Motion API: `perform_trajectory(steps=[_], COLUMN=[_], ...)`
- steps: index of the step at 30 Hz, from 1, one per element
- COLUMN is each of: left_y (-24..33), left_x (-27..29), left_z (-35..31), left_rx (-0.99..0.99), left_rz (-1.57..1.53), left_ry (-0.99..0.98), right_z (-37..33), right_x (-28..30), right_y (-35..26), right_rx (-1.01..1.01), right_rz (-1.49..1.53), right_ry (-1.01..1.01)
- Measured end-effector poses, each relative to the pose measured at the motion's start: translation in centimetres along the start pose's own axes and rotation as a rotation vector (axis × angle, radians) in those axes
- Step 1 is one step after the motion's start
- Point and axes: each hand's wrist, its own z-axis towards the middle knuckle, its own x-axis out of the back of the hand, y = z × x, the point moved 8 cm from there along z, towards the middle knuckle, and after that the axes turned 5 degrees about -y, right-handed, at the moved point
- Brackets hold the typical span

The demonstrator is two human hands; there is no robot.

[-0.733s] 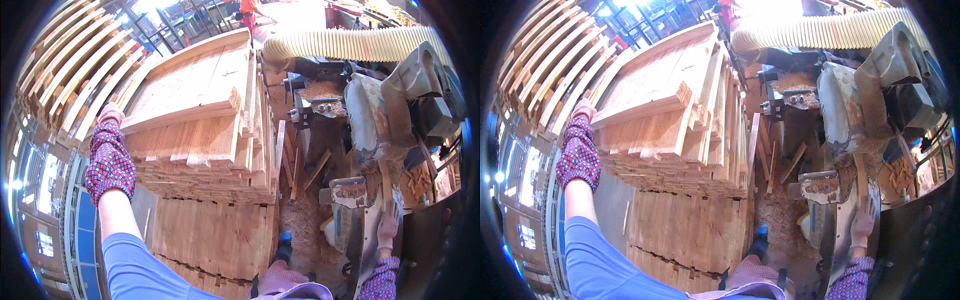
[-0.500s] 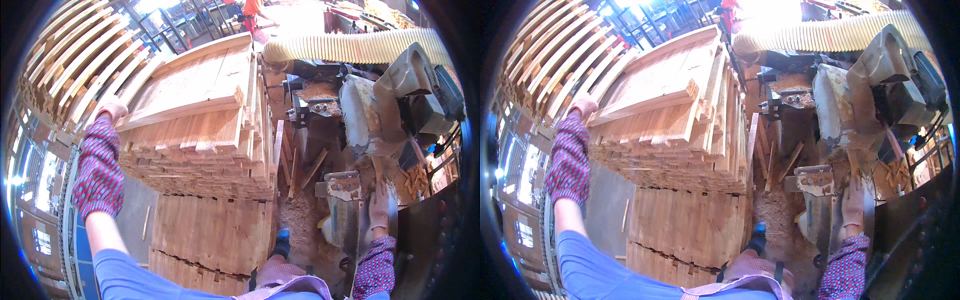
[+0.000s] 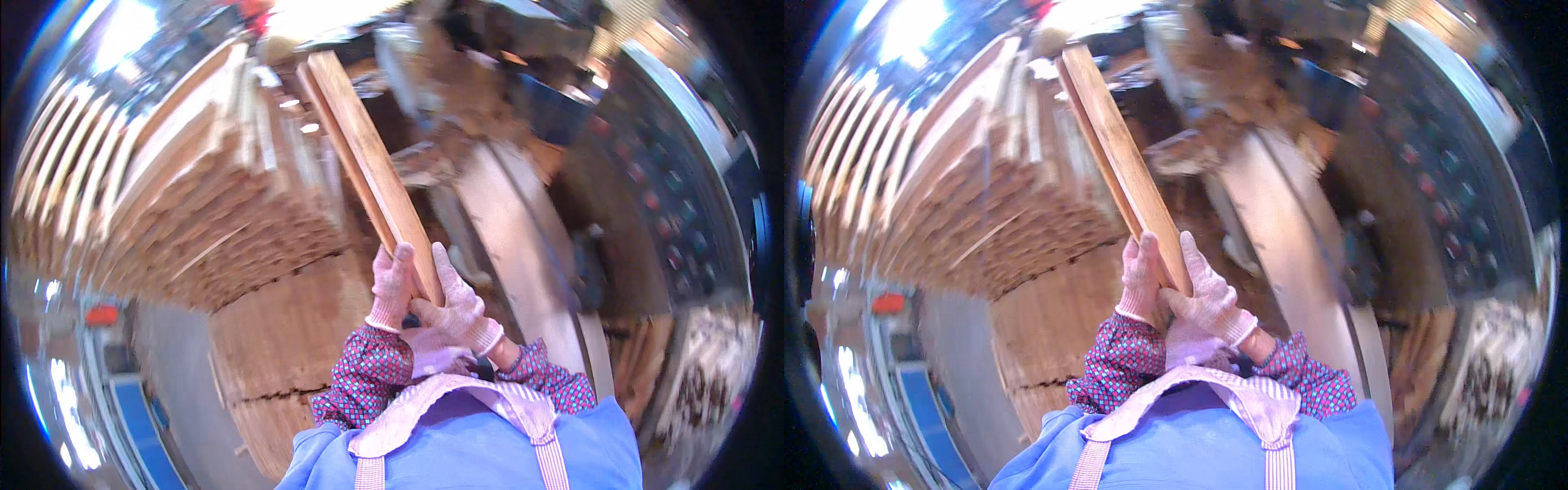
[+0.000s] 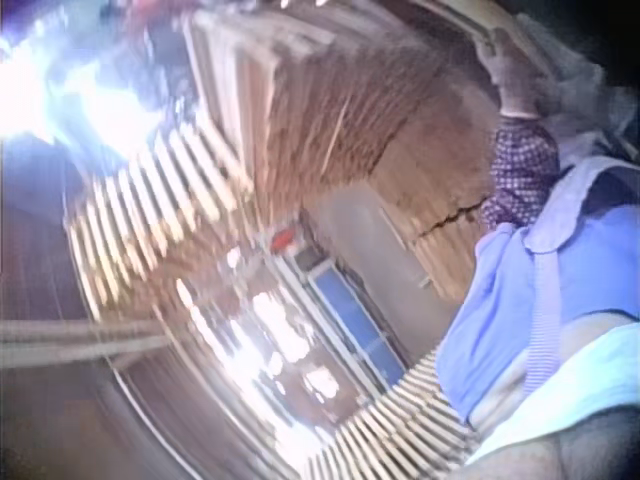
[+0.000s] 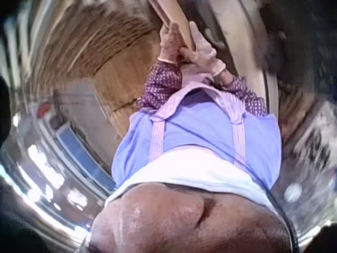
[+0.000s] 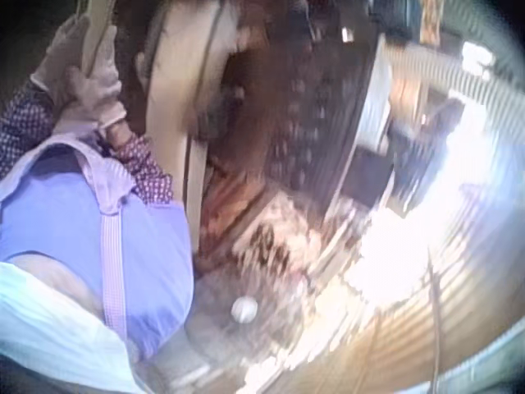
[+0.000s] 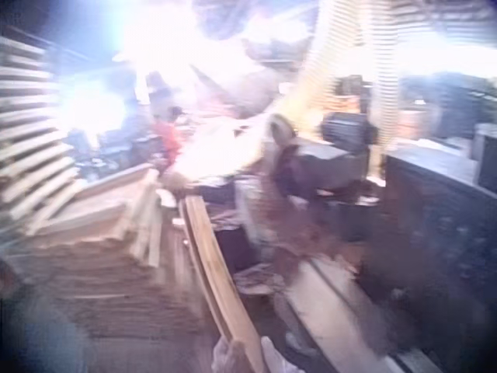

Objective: The person takes wood boards one at a time from a stack and feeds them into a woodworking machine, ensuring they are properly aligned as they pass through.

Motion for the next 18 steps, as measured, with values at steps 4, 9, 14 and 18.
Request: perform_trajectory(steps=[4,9,14,18], left_y=[-5.7,-8.6,-9.6,-9.9], left_x=[-0.2,1.1,1.2,1.1], left_z=[-1.8,-0.4,-3.1,-2.2], left_rx=[0.152,0.277,0.412,0.376], left_rz=[0.049,0.08,0.1,0.178], left_ry=[0.081,0.023,0.11,0.078], right_z=[-11.8,-22.7,-8.0,6.3], right_x=[4.6,8.6,13.3,18.3], right_y=[3.9,12.1,13.3,15.9], right_rx=[-0.296,-0.359,-0.135,-0.09], right_rz=[-0.567,-0.977,-1.323,-1.271], right_ry=[0.137,0.248,0.273,0.295])
